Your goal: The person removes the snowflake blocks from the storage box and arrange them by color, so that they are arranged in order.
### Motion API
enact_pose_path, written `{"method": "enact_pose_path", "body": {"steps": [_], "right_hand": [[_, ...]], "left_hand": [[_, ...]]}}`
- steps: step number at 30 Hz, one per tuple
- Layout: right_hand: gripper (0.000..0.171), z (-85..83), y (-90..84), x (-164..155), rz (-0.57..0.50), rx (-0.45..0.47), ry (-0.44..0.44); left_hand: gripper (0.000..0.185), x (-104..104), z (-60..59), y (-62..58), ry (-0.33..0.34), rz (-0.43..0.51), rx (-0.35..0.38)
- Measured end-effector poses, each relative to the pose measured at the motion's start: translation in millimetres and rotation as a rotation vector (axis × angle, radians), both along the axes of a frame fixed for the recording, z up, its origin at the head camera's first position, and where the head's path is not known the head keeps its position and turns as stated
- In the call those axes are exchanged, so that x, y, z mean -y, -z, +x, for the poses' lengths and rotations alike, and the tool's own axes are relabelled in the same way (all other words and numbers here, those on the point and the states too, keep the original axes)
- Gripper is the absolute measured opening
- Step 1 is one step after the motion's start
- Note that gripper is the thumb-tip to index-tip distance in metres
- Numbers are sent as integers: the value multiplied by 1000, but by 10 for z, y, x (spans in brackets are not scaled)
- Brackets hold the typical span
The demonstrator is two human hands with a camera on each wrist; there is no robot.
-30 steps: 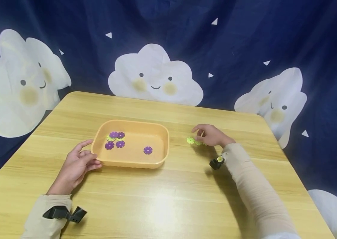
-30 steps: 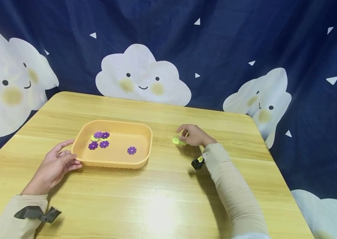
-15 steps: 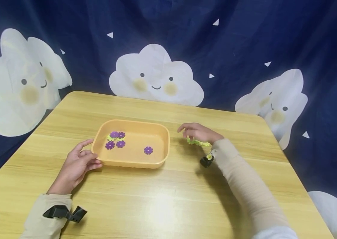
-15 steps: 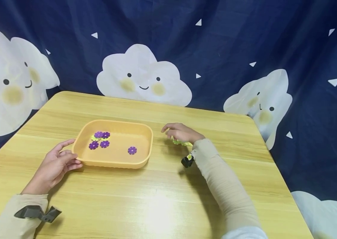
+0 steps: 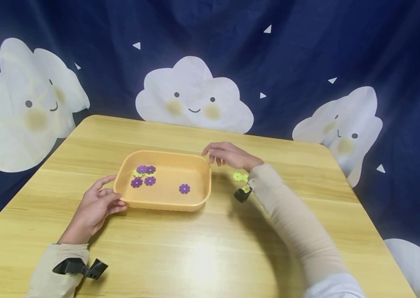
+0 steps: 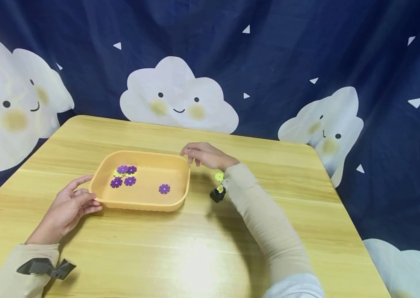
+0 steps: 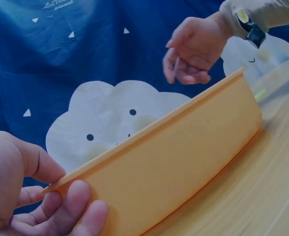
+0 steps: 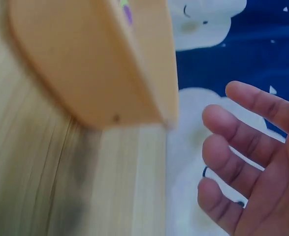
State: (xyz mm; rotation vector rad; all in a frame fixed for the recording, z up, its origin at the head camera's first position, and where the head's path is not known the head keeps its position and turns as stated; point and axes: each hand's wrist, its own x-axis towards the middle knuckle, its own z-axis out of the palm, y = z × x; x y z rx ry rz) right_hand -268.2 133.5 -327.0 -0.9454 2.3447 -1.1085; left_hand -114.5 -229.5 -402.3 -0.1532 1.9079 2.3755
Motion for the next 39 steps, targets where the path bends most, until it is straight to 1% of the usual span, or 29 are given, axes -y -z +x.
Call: {"method": "enact_pose_path", "body": {"steps": [2, 5, 10, 13, 17, 21, 26, 29, 39], "right_hand": [[38, -1, -3, 90, -23, 9, -1], [40, -2, -8, 220, -24, 18, -6], [41, -1, -8, 421, -17, 53, -50], [41, -5, 5, 535, 5, 62, -78], [41, -16, 39, 689, 53, 75, -92], [42, -32, 85, 842, 88, 141, -92], [45, -51, 146, 1018, 123, 246, -95], [45, -66, 193, 1112, 160, 282, -97], [52, -125, 357, 1350, 237, 277, -104]], "left_hand": [[62, 1, 1, 3, 1, 0, 2], [62, 3, 4, 8, 1, -2, 1], [61, 2, 5, 11, -1, -2, -8], [61, -1, 6, 8, -1, -4, -9], [62, -4, 6, 2, -3, -15, -2], [64, 2, 10, 1, -7, -34, 5], [64, 11, 14, 4, -4, -29, 4], [64, 13, 13, 0, -3, -29, 5], [63, -8, 1, -9, -4, -30, 4]]}}
